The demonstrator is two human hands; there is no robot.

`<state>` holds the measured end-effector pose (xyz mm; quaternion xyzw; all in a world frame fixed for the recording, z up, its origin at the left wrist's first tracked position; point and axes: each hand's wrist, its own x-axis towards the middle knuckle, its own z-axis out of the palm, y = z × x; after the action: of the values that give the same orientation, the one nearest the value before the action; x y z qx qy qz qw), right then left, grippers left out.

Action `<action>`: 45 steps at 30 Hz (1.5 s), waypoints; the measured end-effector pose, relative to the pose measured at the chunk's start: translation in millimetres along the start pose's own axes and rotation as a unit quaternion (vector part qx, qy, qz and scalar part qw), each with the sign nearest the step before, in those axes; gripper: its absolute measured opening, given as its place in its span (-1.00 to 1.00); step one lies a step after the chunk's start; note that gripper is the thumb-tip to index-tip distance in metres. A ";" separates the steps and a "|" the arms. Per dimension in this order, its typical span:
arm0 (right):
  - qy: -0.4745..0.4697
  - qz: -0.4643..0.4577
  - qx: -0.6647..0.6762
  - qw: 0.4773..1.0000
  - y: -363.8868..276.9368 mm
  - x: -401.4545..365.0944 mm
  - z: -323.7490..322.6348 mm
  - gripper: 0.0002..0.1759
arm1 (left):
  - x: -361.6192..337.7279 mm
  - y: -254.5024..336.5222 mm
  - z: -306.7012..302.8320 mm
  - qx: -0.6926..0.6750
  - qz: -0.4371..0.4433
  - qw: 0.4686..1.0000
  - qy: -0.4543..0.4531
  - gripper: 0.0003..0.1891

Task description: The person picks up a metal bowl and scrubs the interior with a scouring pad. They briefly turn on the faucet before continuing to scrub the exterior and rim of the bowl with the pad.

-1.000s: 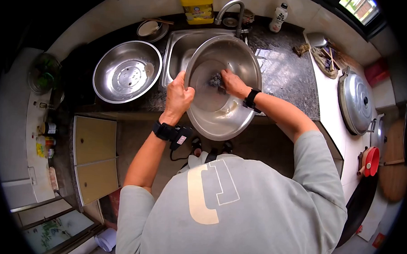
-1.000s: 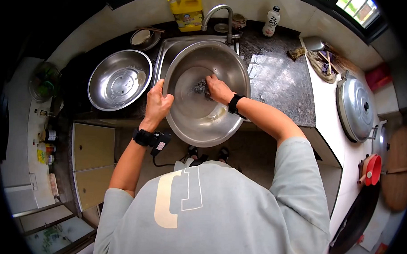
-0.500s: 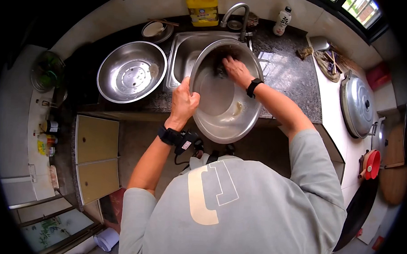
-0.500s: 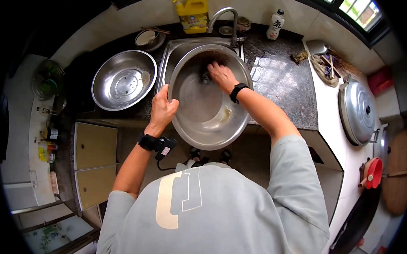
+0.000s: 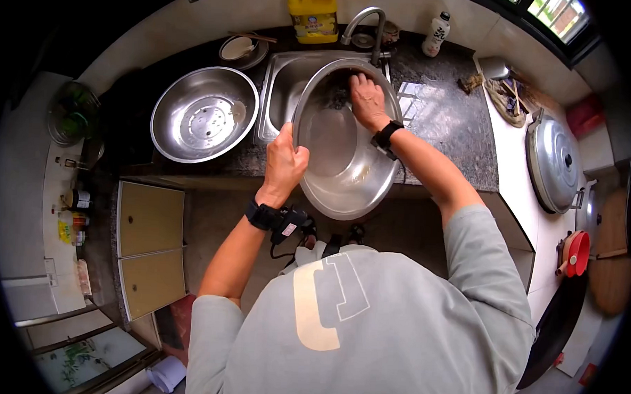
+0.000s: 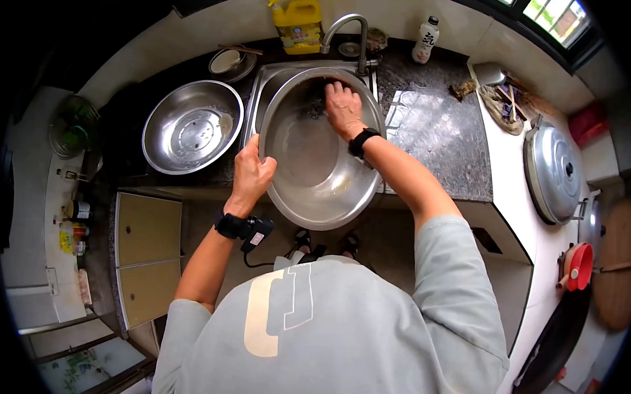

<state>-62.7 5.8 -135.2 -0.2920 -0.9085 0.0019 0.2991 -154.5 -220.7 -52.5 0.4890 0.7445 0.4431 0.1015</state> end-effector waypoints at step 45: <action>-0.217 0.041 0.237 0.946 -27.6 -126.7 30.4 -0.60 | -2.8 -12.3 -2.9 0.004 -0.019 1.000 0.013 -0.74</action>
<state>-11.4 -79.3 -224.0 -0.2419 -0.9120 0.2928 0.1549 -162.7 -226.2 -60.9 0.4692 0.7568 0.4442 0.0984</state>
